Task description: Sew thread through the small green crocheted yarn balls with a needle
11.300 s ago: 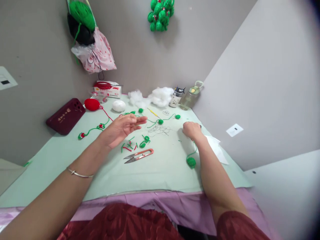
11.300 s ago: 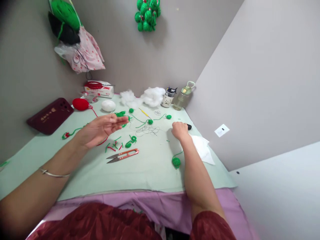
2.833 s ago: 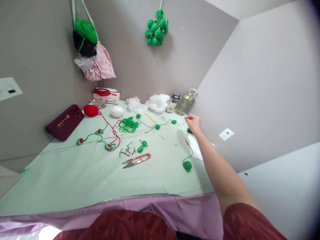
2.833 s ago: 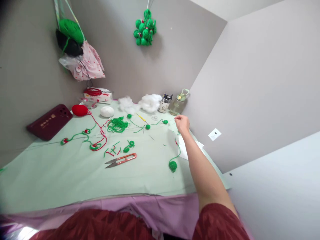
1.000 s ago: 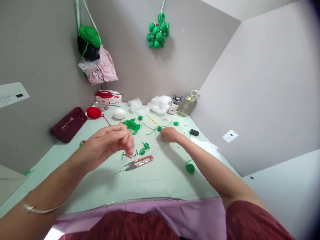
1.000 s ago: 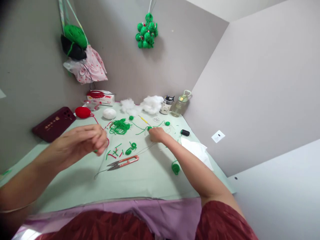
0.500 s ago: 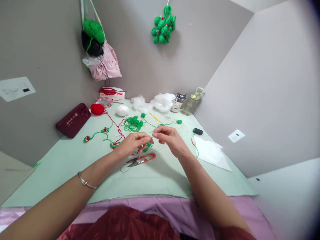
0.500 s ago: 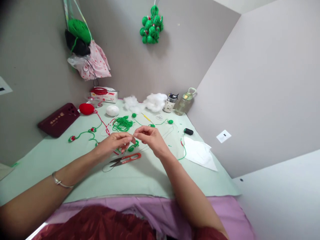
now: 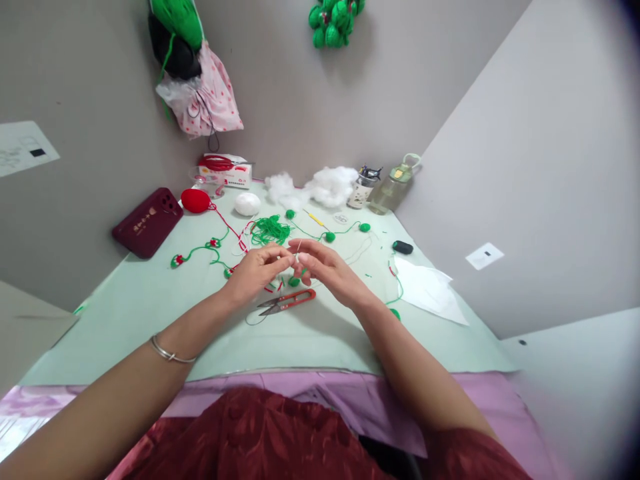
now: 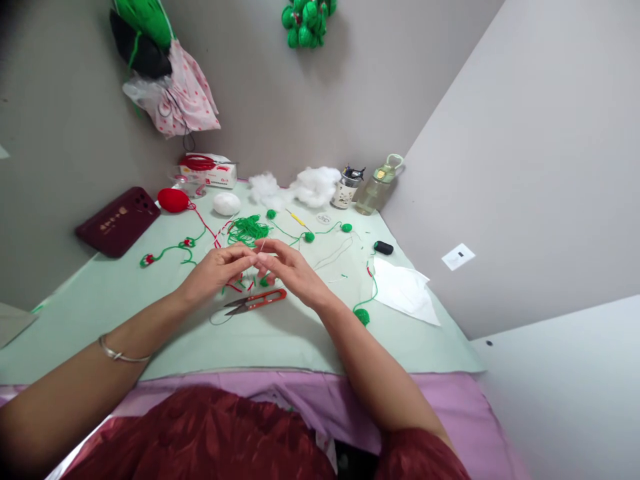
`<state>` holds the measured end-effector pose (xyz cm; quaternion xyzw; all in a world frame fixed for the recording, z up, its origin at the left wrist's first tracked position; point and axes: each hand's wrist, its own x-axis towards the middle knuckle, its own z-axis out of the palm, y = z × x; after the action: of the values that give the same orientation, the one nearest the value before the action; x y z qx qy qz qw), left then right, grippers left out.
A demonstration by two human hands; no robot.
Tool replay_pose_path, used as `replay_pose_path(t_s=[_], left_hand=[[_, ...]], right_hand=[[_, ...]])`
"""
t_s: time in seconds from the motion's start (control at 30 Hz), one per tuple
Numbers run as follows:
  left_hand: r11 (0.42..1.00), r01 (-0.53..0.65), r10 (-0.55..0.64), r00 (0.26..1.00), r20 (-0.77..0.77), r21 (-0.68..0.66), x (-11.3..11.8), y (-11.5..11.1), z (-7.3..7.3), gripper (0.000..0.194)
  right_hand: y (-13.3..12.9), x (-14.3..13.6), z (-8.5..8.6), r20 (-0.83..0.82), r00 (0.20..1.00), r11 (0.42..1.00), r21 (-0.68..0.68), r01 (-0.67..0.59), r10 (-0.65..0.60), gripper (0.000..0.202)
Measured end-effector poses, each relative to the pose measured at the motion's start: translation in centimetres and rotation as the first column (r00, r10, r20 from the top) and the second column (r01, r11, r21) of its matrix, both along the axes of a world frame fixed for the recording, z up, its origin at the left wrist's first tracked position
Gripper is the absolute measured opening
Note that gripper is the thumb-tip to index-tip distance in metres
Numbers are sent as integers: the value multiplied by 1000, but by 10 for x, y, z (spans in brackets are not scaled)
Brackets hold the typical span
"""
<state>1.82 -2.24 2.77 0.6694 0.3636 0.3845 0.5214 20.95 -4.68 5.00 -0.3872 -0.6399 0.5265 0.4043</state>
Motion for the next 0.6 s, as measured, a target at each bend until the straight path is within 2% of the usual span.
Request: replay_pose_path(t_s=[0.07,0.17,0.33,0.47,0.53,0.6], left_hand=[[999,-33,34,999,-33,33,-1,0,0,29],[999,-39,39,999,-7,-32,-1,0,0,27],[988,42,-31,996,79,-146,-2,3,-4,23],[980,62,-39,992,124,-191,-4,6,-4,24],[989,55,-44,995,87,-134,-5,6,-3,25],[1000,19,-19,1000,14,0,-4,5,-3,24]], right_hand=[[2,2,-3,23,999,998,-56,-34,36,42],[3,4,-6,65,997,996,-90,-27,33,43],[1,7,-7,194,979,998,18,63,-66,30],[0,9,-3,207,970,989,101,106,-125,27],[-1,9,-1,200,965,979,147,141,-169,24],[-1,9,0,185,967,977,153,146,-173,33]])
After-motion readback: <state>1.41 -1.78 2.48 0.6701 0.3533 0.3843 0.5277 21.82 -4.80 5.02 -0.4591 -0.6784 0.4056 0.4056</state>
